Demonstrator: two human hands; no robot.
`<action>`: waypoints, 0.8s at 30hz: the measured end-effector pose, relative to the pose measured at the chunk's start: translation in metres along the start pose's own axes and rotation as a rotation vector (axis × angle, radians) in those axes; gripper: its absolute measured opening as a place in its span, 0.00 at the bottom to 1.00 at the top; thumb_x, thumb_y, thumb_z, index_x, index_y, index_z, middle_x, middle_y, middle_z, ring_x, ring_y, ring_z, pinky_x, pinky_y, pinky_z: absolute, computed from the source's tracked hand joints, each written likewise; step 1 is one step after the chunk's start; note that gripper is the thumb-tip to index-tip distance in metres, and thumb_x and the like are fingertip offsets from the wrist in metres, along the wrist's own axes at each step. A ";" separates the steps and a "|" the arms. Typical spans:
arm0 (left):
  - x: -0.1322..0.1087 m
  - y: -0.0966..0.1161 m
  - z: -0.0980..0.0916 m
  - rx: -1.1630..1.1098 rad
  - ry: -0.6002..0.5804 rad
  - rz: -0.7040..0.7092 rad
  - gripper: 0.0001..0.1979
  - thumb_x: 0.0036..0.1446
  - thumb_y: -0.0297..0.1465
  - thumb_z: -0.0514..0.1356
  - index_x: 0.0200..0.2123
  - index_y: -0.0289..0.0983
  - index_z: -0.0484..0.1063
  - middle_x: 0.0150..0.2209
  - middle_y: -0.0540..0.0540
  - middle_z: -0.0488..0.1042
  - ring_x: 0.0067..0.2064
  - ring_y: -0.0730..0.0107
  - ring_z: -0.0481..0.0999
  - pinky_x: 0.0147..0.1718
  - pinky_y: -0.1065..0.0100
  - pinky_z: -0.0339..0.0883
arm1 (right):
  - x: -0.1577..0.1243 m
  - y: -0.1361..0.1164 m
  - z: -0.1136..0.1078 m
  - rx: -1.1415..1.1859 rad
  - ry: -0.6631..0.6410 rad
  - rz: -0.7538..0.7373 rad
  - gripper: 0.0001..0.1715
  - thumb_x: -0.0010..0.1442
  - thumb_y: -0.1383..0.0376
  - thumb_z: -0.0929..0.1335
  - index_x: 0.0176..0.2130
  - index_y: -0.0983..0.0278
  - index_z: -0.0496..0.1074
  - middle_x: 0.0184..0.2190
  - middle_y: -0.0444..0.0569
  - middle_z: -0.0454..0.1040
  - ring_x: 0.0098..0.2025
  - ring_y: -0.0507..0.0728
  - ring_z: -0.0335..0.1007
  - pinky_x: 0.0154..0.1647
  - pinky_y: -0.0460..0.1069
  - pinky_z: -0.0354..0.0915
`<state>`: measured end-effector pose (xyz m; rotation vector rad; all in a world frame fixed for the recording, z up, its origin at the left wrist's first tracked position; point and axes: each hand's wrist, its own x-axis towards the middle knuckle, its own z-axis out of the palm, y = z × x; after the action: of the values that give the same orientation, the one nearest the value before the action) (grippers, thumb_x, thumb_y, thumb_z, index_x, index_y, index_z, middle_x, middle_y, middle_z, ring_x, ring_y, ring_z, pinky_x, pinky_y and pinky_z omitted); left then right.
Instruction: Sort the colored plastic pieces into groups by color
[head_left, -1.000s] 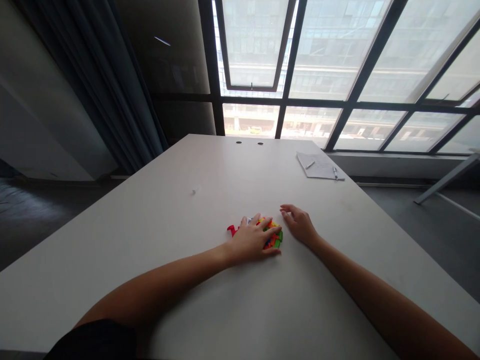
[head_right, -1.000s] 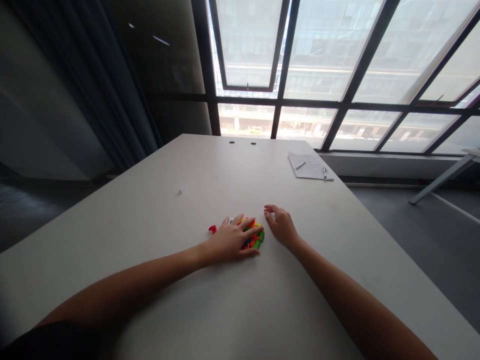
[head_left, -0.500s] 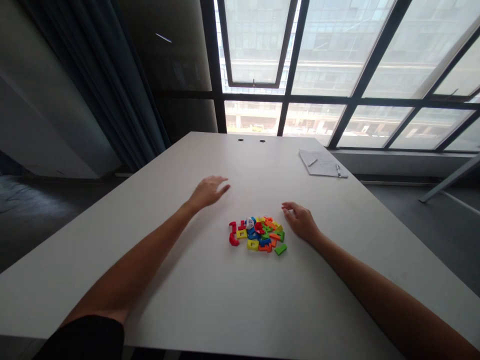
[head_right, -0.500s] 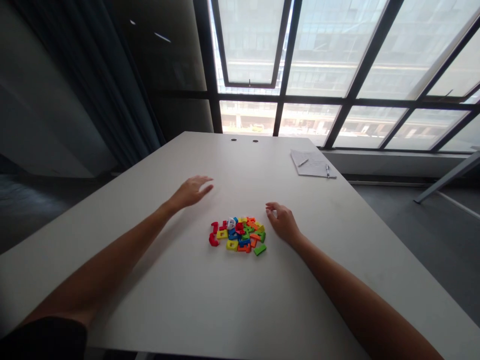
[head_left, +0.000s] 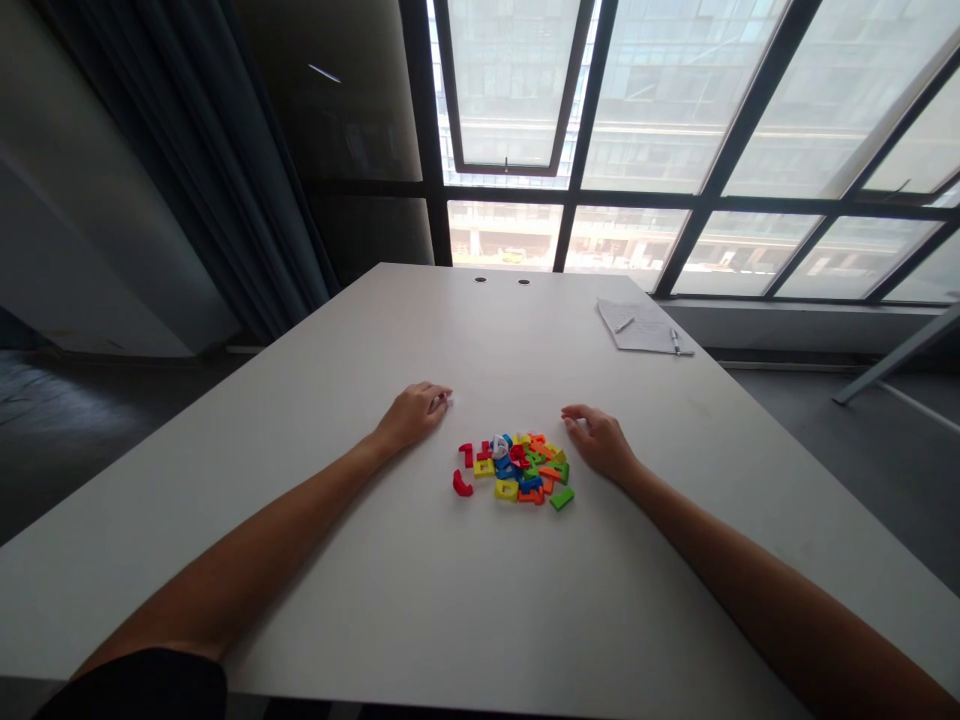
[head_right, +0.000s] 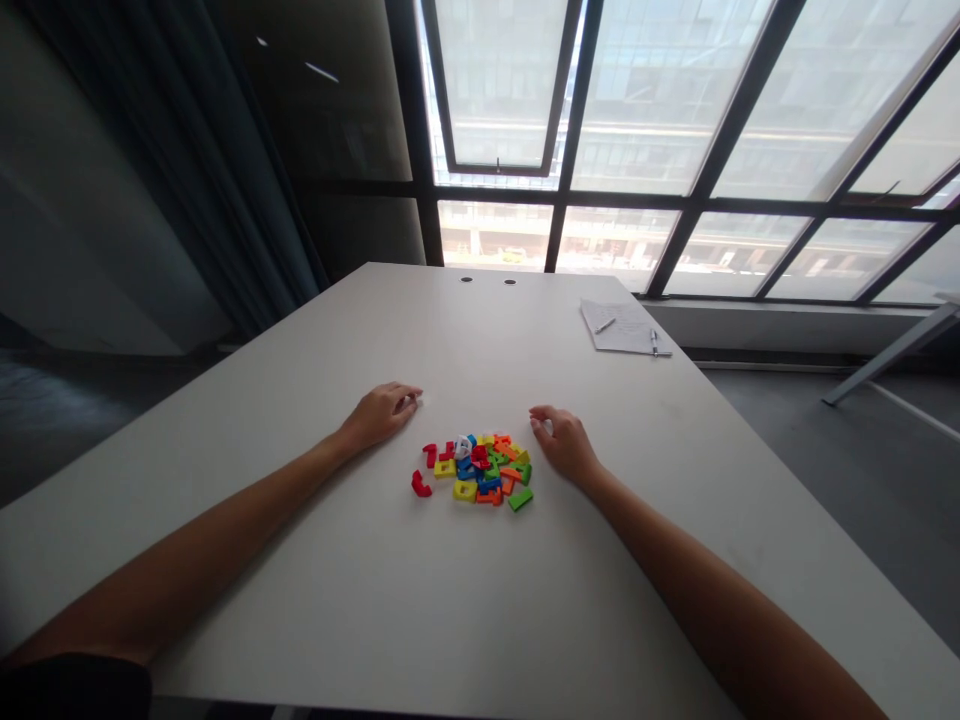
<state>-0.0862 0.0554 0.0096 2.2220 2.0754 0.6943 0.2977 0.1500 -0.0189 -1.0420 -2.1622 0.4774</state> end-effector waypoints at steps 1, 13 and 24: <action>-0.004 0.008 0.003 -0.040 -0.006 0.052 0.18 0.70 0.34 0.56 0.55 0.37 0.79 0.50 0.41 0.81 0.51 0.56 0.78 0.56 0.58 0.71 | 0.000 0.000 0.000 -0.005 -0.002 -0.008 0.17 0.68 0.58 0.66 0.48 0.61 0.81 0.44 0.54 0.85 0.43 0.62 0.80 0.51 0.57 0.73; -0.033 0.065 0.009 -0.232 -0.143 0.342 0.14 0.70 0.33 0.56 0.54 0.42 0.78 0.55 0.44 0.80 0.56 0.58 0.77 0.59 0.57 0.70 | -0.005 -0.019 -0.005 0.058 -0.262 -0.284 0.20 0.72 0.60 0.65 0.58 0.58 0.78 0.55 0.54 0.82 0.58 0.64 0.77 0.63 0.63 0.67; -0.034 0.070 0.010 -0.255 -0.118 0.222 0.13 0.68 0.35 0.58 0.51 0.41 0.79 0.50 0.43 0.82 0.52 0.56 0.79 0.55 0.56 0.73 | -0.006 -0.031 -0.007 0.113 -0.259 -0.226 0.20 0.75 0.57 0.63 0.53 0.59 0.81 0.49 0.54 0.84 0.52 0.63 0.80 0.59 0.60 0.72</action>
<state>-0.0172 0.0174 0.0124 2.3024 1.6022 0.7707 0.2890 0.1261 0.0015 -0.6943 -2.4128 0.6481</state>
